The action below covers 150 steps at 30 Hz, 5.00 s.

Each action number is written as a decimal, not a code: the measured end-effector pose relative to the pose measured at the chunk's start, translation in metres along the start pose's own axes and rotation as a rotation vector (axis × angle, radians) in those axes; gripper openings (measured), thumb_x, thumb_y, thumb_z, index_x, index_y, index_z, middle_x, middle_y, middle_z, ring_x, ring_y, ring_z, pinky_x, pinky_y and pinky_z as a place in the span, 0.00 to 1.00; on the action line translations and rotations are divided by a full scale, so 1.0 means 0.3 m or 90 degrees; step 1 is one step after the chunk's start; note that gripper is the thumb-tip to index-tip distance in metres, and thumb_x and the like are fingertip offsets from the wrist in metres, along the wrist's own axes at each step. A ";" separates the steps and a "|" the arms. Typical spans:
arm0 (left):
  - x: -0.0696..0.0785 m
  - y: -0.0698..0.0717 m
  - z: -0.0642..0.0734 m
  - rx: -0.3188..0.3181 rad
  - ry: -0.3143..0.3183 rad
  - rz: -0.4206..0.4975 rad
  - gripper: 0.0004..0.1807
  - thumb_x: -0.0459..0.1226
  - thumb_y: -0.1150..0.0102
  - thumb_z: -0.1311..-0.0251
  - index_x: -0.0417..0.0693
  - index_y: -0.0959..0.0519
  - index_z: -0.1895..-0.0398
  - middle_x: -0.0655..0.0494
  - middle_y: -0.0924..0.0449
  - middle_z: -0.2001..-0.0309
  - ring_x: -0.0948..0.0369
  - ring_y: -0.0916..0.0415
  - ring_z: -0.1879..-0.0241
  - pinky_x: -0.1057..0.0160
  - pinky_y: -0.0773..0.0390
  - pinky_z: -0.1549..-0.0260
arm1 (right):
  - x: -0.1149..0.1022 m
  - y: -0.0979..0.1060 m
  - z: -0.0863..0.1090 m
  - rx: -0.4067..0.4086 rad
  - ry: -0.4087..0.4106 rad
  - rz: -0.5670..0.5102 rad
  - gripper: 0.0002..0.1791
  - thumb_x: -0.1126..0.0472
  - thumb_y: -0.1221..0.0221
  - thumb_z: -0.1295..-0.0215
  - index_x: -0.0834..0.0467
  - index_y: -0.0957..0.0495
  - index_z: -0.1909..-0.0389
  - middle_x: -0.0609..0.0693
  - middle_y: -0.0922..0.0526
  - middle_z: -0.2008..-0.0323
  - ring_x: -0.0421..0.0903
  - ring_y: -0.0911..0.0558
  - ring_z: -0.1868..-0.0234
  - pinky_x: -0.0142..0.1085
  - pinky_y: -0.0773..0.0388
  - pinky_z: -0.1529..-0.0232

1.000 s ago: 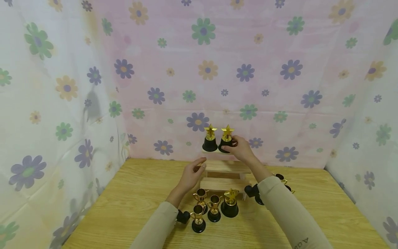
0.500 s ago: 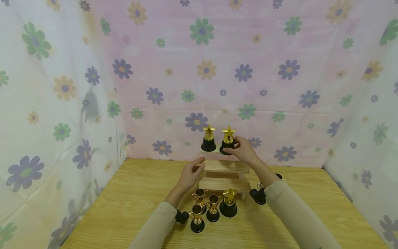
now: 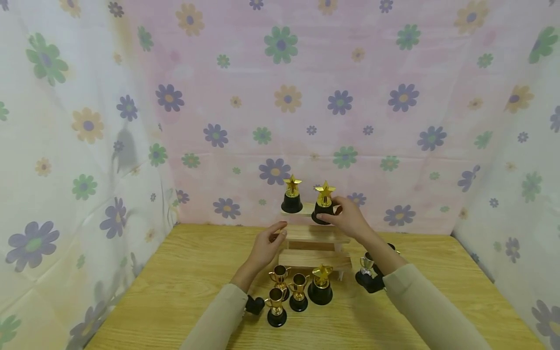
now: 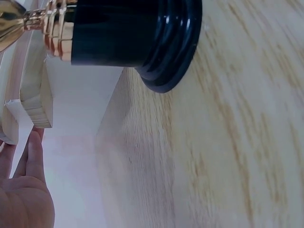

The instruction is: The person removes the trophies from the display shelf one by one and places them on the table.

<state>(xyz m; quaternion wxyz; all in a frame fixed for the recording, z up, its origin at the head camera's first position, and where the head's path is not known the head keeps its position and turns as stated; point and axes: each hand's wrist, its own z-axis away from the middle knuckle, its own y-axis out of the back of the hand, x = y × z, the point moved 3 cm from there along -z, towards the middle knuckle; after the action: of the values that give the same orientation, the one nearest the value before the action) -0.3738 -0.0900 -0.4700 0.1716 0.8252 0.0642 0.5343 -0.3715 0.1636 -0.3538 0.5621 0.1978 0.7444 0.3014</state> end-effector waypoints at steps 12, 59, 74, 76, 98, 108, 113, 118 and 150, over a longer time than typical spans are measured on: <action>-0.006 -0.001 0.000 0.000 -0.004 0.003 0.22 0.41 0.48 0.22 0.44 0.25 0.30 0.38 0.33 0.27 0.44 0.19 0.43 0.46 0.21 0.42 | -0.008 0.017 0.068 -0.007 0.005 -0.010 0.44 0.49 0.31 0.34 0.67 0.36 0.25 0.62 0.24 0.38 0.54 0.23 0.54 0.42 0.25 0.61; 0.000 0.001 -0.002 0.000 0.008 0.004 0.22 0.41 0.48 0.22 0.44 0.25 0.30 0.38 0.34 0.27 0.43 0.20 0.42 0.45 0.20 0.43 | 0.040 0.087 0.292 -0.045 0.020 0.018 0.35 0.48 0.30 0.35 0.67 0.26 0.36 0.57 0.19 0.49 0.52 0.21 0.53 0.46 0.20 0.56; 0.004 -0.003 0.000 -0.001 -0.014 0.008 0.23 0.40 0.48 0.22 0.37 0.26 0.31 0.34 0.33 0.28 0.41 0.19 0.43 0.44 0.20 0.43 | 0.069 0.087 0.358 -0.084 0.017 -0.019 0.32 0.50 0.28 0.37 0.68 0.24 0.42 0.55 0.18 0.52 0.47 0.17 0.56 0.37 0.17 0.59; 0.005 -0.002 0.000 -0.003 -0.010 0.007 0.23 0.41 0.48 0.22 0.37 0.26 0.31 0.35 0.33 0.28 0.42 0.19 0.43 0.45 0.20 0.43 | 0.073 0.083 0.371 -0.092 0.006 -0.021 0.33 0.50 0.28 0.38 0.68 0.24 0.41 0.55 0.17 0.53 0.47 0.17 0.57 0.36 0.18 0.61; 0.001 -0.005 0.007 0.009 -0.004 0.012 0.21 0.39 0.47 0.22 0.40 0.25 0.31 0.36 0.32 0.28 0.42 0.19 0.43 0.44 0.20 0.43 | 0.174 -0.020 0.464 -0.100 -0.058 0.004 0.34 0.48 0.24 0.44 0.64 0.21 0.43 0.55 0.17 0.50 0.51 0.19 0.51 0.49 0.19 0.54; -0.004 -0.011 0.005 0.023 -0.012 0.016 0.20 0.35 0.46 0.23 0.38 0.24 0.33 0.35 0.31 0.29 0.39 0.19 0.44 0.41 0.20 0.44 | 0.207 -0.059 0.469 -0.084 -0.071 0.030 0.39 0.48 0.22 0.47 0.68 0.22 0.41 0.63 0.19 0.42 0.66 0.22 0.40 0.60 0.22 0.44; 0.001 -0.006 0.004 0.011 -0.012 0.016 0.21 0.39 0.46 0.23 0.41 0.24 0.32 0.36 0.32 0.28 0.42 0.19 0.43 0.44 0.20 0.44 | 0.223 -0.073 0.471 -0.084 -0.088 0.039 0.44 0.48 0.22 0.47 0.74 0.26 0.38 0.70 0.21 0.41 0.70 0.24 0.39 0.61 0.23 0.43; 0.001 -0.004 0.003 0.007 -0.006 0.019 0.21 0.39 0.46 0.23 0.42 0.24 0.32 0.36 0.32 0.28 0.42 0.19 0.43 0.43 0.20 0.44 | 0.245 -0.086 0.469 -0.077 -0.086 0.042 0.42 0.50 0.22 0.48 0.74 0.25 0.40 0.67 0.19 0.43 0.67 0.21 0.42 0.58 0.20 0.45; 0.046 -0.007 0.007 0.026 0.001 0.011 0.21 0.33 0.48 0.23 0.33 0.26 0.32 0.33 0.32 0.29 0.37 0.20 0.44 0.40 0.21 0.44 | 0.296 -0.137 0.456 -0.060 -0.059 0.057 0.30 0.53 0.20 0.52 0.65 0.16 0.51 0.53 0.14 0.53 0.58 0.17 0.49 0.55 0.20 0.47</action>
<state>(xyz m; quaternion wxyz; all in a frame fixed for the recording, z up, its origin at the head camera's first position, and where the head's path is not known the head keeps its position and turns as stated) -0.3658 -0.0844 -0.4595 0.1501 0.8285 0.0678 0.5352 -0.2645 0.2204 -0.4706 0.5904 0.2184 0.6930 0.3514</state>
